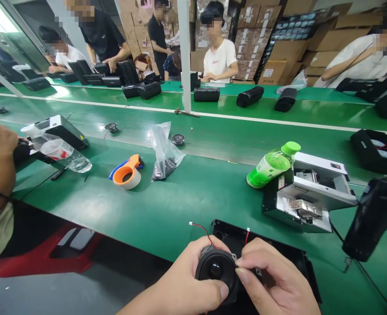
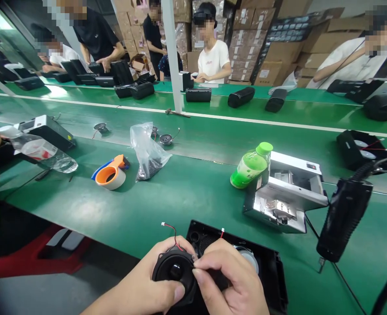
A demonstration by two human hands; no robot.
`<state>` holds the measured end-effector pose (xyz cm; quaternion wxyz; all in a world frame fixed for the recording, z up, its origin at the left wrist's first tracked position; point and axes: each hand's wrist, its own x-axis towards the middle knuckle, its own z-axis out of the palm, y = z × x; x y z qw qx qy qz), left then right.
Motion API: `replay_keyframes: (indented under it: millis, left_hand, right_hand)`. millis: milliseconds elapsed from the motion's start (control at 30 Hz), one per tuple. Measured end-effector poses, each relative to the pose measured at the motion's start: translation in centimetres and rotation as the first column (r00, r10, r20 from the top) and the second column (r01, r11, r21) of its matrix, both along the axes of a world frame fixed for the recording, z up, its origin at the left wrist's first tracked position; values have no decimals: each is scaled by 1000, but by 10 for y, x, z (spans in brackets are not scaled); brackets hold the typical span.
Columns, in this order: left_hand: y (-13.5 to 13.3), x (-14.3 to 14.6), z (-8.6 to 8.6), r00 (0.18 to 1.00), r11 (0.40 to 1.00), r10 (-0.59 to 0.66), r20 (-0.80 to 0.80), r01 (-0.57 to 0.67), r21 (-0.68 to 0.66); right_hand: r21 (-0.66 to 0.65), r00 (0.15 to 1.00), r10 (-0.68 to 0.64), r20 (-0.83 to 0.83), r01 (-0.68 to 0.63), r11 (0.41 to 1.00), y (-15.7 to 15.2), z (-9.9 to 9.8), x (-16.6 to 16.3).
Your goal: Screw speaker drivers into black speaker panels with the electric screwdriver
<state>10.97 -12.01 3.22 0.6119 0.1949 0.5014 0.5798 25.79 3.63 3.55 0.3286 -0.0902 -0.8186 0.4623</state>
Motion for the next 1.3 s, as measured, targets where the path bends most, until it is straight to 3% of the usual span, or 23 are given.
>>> replay_keyframes:
  millis: [100,200,300,433,567,700,767,833,900,967,1133,1200,1300]
  left_hand:
    - [2,-1,3,999,1000,7,-35,-6,22]
    - [1,-1,4,999,999,-21,-41,20,-43]
    - [0,-2,5,998,995,-59,-27,57,-80]
    - [1,-4,3,993,991,-117,-29,118,65]
    - [-3,-9,-10,989,968,-132,-62,143,208]
    - [-12,-19,-15,998,987,18,58,-27,161]
    - [-11,-23,-8,985,993,79,-156,-64,102]
    - [-4,-24,0,852,996,47,-522,-4,84]
    - [9,-22,5,595,990,2,-804,110,84]
    - [22,-17,7,359,977,-12,-933,202,65]
    - [44,-6,2,-38,961,-117,-992,247,-122]
    - [50,-2,2,-133,944,-180,-975,255,-209]
    - [63,4,5,-191,901,-280,-941,286,-326]
  right_hand:
    - [-35,1000,-10,26,11,999,-1,-3,1]
    - [-210,992,-12,127,38,977,-1,-10,5]
    - [-358,974,76,214,6,934,-2,-16,9]
    - [-363,961,129,244,-33,931,-4,-18,9]
    - [-223,974,14,225,38,974,11,-15,21]
    - [105,942,-200,270,177,979,46,-20,48]
    - [308,904,-271,331,168,937,61,-30,59]
    - [455,872,-320,372,129,881,67,-42,63]
    - [527,850,-334,406,81,846,64,-51,59]
    - [560,828,-325,457,16,828,58,-54,49]
    - [530,790,-278,547,-70,845,52,-45,34]
    - [503,802,-244,545,-81,860,56,-42,41]
    - [486,840,-170,515,-122,866,64,-42,58]
